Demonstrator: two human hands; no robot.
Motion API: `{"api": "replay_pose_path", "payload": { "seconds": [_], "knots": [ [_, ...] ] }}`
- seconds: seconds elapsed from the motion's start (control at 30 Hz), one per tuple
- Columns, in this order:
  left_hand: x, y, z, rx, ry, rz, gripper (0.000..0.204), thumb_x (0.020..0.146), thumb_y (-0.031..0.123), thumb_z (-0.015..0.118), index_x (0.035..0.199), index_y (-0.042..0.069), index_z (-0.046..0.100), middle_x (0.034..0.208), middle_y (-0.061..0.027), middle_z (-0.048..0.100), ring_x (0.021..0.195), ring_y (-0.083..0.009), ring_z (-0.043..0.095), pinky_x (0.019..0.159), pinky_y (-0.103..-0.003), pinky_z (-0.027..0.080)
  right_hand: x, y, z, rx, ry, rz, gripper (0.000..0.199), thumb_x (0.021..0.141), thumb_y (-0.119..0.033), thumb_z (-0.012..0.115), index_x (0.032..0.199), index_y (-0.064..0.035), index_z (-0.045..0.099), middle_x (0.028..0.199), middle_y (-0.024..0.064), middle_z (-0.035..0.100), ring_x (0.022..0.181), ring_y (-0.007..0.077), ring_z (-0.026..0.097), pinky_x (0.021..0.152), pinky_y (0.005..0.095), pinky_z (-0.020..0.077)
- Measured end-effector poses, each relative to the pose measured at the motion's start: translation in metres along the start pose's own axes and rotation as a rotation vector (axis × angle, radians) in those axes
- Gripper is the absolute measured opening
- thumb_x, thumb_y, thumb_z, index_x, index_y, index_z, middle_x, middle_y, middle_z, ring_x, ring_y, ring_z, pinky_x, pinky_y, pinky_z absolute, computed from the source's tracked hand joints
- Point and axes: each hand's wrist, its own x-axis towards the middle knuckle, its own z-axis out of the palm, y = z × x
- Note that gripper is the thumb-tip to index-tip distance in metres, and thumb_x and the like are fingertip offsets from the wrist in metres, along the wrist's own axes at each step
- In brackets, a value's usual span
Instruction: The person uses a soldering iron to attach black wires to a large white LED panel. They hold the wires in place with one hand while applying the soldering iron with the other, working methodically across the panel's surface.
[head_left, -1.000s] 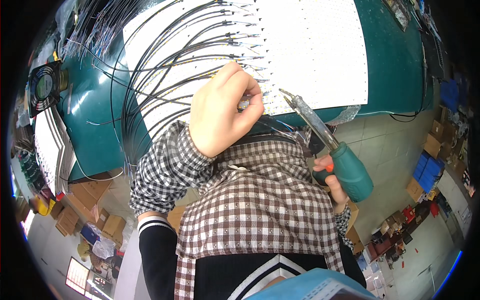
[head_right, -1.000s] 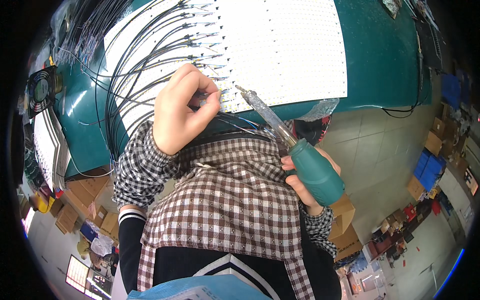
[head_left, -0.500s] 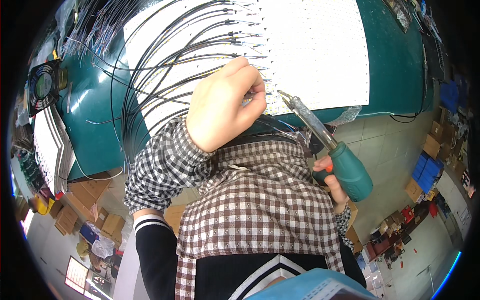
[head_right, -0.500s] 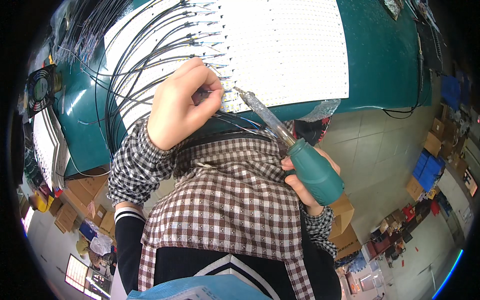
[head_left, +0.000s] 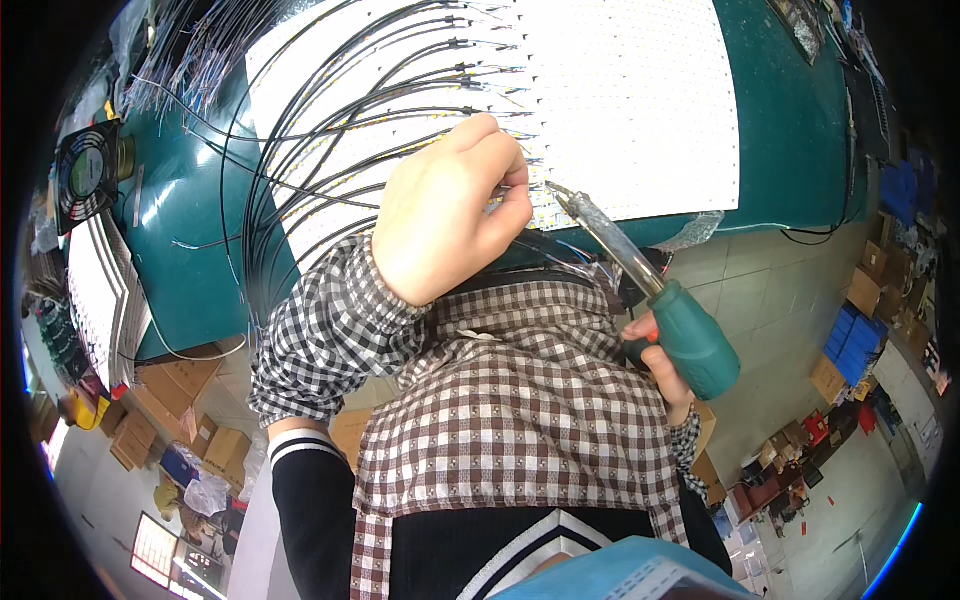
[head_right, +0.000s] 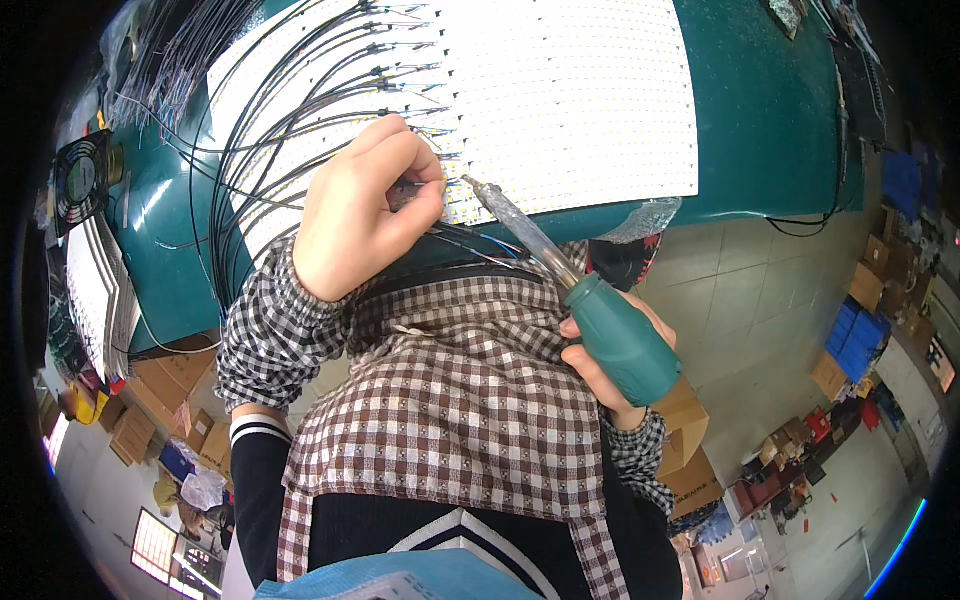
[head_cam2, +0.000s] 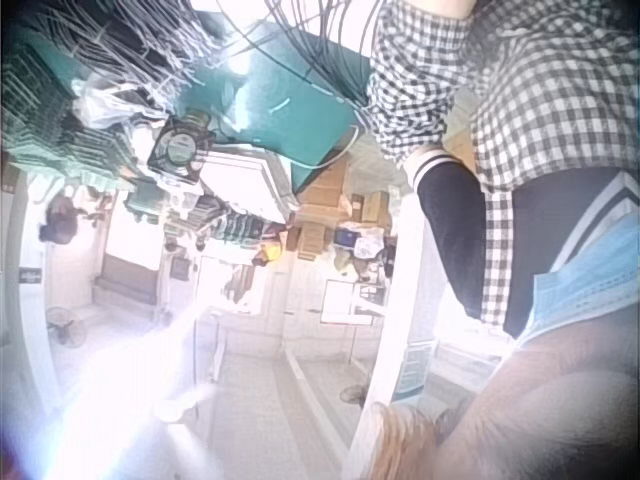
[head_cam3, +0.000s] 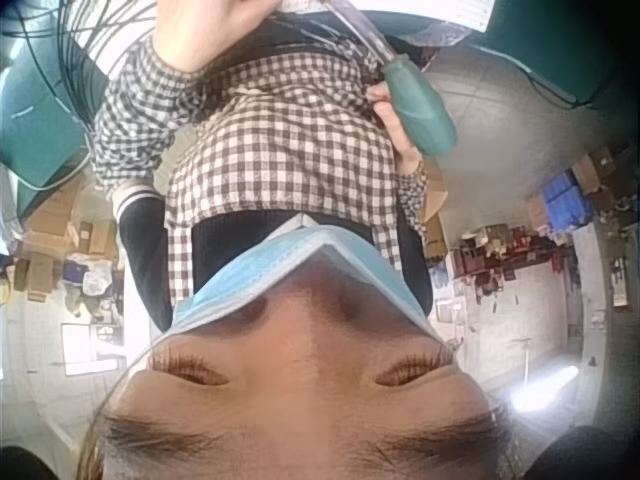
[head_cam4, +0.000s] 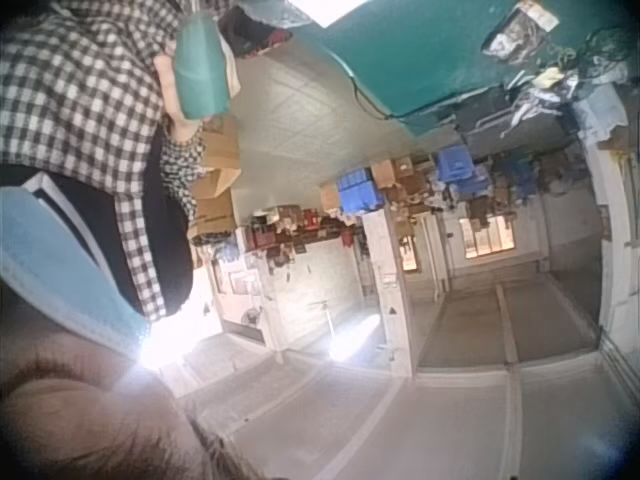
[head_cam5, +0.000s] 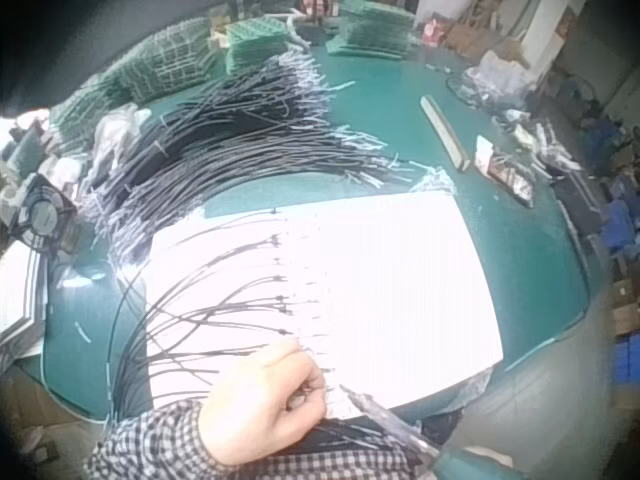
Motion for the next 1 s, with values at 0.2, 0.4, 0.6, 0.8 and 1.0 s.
{"api": "replay_pose_path", "payload": {
  "seconds": [0.2,0.4,0.6,0.8,1.0],
  "knots": [
    [-0.0002,0.0004,-0.0004,-0.003,-0.009,-0.008,0.009,0.081,0.005,0.071,0.084,0.004,0.063,0.085,-0.0094,0.061,0.073,-0.0291,0.064,0.064,-0.038,0.052,0.0018,0.0018,0.0022,-0.03,-0.002,-0.003,0.06,0.079,-0.021,0.092,0.123,0.0098,0.065,0.089,0.0088,0.077,0.083,0.0168,0.075,0.079,0.0305,0.0599],
    [-0.0002,-0.0001,0.0009,-0.008,-0.001,-0.007,0.01,0.079,0.006,0.072,0.083,0.005,0.062,0.085,-0.011,0.061,0.076,-0.0339,0.065,0.066,-0.041,0.053,0.0012,0.0014,0.0059,0.023,0.033,-0.005,0.063,0.078,-0.018,0.093,0.126,0.0104,0.063,0.089,0.0094,0.077,0.083,0.0165,0.075,0.078,0.0305,0.0607],
    [-0.0003,-0.0004,0.0006,0.003,-0.006,-0.002,0.009,0.081,0.005,0.071,0.084,0.004,0.063,0.086,-0.0102,0.061,0.073,-0.0299,0.064,0.064,-0.038,0.052,-0.0019,0.0043,0.005,-0.04,0.031,-0.014,0.061,0.078,-0.019,0.093,0.124,0.0094,0.065,0.088,0.0087,0.077,0.083,0.0171,0.075,0.078,0.0306,0.0605],
    [-0.0015,-0.0012,-0.0006,0.019,-0.011,0.001,0.008,0.084,0.005,0.071,0.087,0.003,0.064,0.086,-0.0074,0.061,0.067,-0.0214,0.062,0.061,-0.031,0.05,0.0038,-0.0035,0.0028,-0.082,0.002,-0.057,0.052,0.081,-0.026,0.09,0.116,0.0065,0.069,0.091,0.0088,0.078,0.085,0.0198,0.075,0.082,0.0325,0.0596],
    [-0.0009,-0.0005,-0.0003,0.017,-0.022,-0.015,0.008,0.084,0.005,0.071,0.087,0.003,0.064,0.087,-0.0069,0.061,0.068,-0.0204,0.062,0.06,-0.031,0.05,0.0019,-0.0036,0.0066,0.007,0.047,-0.023,0.051,0.083,-0.026,0.089,0.115,0.0079,0.069,0.093,0.0106,0.077,0.084,0.0204,0.075,0.08,0.0328,0.0602]
  ]
}}
